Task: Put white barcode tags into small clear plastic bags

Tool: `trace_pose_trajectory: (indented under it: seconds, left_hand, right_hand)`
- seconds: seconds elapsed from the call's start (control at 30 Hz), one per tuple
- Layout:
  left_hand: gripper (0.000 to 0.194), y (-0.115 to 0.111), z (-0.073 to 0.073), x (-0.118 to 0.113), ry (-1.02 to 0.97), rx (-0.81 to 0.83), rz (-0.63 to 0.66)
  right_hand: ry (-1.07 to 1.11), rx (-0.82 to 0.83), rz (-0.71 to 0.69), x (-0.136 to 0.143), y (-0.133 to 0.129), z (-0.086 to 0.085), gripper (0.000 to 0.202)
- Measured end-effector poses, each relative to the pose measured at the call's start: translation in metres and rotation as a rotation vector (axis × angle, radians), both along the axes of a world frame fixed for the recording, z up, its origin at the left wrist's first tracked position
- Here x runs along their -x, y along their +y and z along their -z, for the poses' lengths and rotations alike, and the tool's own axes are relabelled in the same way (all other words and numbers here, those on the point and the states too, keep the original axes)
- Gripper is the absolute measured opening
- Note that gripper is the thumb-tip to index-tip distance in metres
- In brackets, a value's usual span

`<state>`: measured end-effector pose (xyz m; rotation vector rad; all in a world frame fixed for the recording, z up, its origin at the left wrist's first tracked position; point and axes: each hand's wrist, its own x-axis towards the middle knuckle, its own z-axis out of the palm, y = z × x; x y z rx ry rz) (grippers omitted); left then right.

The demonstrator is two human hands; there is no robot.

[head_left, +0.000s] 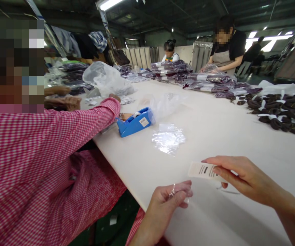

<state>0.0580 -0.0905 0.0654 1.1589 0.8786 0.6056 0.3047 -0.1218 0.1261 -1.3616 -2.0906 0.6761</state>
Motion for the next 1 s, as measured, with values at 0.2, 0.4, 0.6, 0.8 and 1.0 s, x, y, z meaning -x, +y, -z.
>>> trace_pose_trajectory:
  seconds: [0.2,0.4,0.6,0.8,1.0]
  left_hand:
    - [0.023,-0.002,-0.005,-0.001,0.02,0.021,0.003]
    - [0.034,-0.004,-0.006,-0.002,0.053,0.014,0.041]
    - [0.032,-0.003,-0.008,-0.005,0.013,0.051,0.029]
    - [0.031,-0.004,-0.008,-0.004,-0.024,0.066,0.046]
    - [0.034,-0.003,-0.005,-0.006,-0.045,0.082,0.044]
  right_hand:
    - [0.025,-0.019,-0.074,0.006,0.0,0.003,0.029]
    - [0.001,-0.047,-0.091,0.01,0.004,0.007,0.03]
    - [0.001,-0.056,-0.104,0.007,0.005,0.006,0.029]
    - [-0.037,-0.031,-0.133,0.01,0.005,0.007,0.028]
    - [-0.053,-0.006,-0.135,0.01,0.007,0.009,0.029]
